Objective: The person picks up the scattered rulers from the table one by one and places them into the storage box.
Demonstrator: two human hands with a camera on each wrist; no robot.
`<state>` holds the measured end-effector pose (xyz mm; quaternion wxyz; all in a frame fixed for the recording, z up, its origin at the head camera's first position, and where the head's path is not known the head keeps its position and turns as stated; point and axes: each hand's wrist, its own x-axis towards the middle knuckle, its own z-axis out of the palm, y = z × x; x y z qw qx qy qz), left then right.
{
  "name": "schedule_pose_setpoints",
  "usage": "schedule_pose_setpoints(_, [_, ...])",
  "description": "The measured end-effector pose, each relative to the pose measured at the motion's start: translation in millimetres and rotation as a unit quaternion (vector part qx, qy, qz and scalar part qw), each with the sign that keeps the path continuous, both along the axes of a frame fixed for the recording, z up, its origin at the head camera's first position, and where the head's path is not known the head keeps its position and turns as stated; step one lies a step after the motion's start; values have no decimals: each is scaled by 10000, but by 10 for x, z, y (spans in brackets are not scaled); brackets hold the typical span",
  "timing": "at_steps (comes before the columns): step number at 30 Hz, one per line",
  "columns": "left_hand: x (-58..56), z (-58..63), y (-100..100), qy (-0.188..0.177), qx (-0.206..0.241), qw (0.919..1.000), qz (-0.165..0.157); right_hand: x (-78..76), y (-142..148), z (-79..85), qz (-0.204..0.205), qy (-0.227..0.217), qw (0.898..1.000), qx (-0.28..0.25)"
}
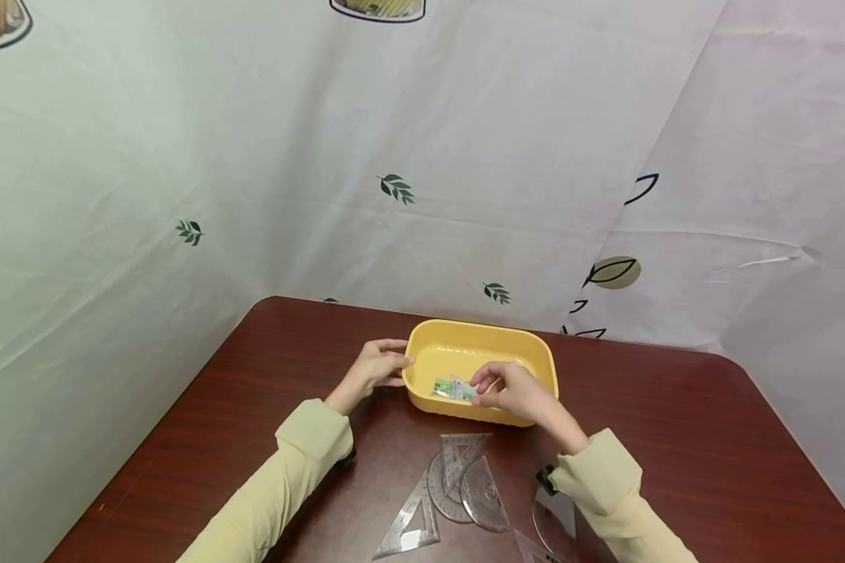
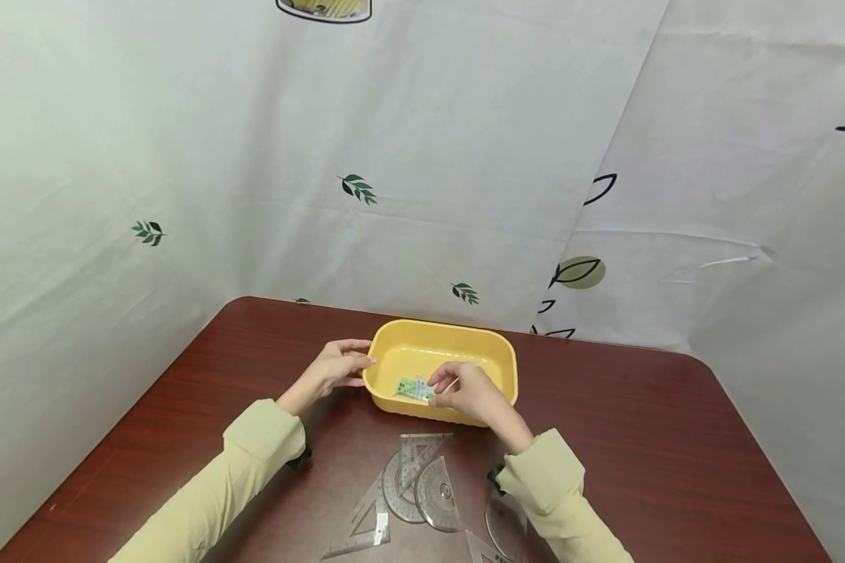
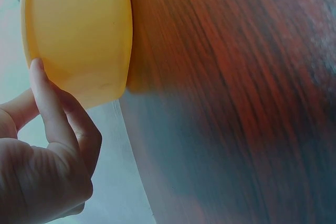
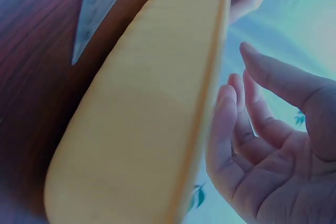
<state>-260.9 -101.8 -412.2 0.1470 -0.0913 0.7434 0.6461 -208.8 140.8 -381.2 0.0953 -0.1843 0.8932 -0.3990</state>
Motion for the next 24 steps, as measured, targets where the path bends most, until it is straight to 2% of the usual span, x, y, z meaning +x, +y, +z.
schedule_pose_setpoints(3, [-1,2,1,-9,-1,10000,19,67,-45,41,222,181,9996,-3])
schedule_pose_setpoints(5, [-3,-2,2,-15,-2,10000,9,105,-74,54,232,261,9994,48])
schedule_pose_setpoints(9, [-3,-9,4,-14,11,10000,-4,163,-119,48,272,323,9991,95])
schedule_pose_setpoints(12, [-9,-18,6,-9,9,10000,-13,203,-139,29,472,367,9982,10])
schedule_pose_setpoints(17, [-19,-25,2,7,-6,10000,-43,280,-185,-3,644,245,9976,-91])
schedule_pose_setpoints(24, [-14,-18,1,23,-60,10000,-29,337,-290,-86,659,38,9975,266])
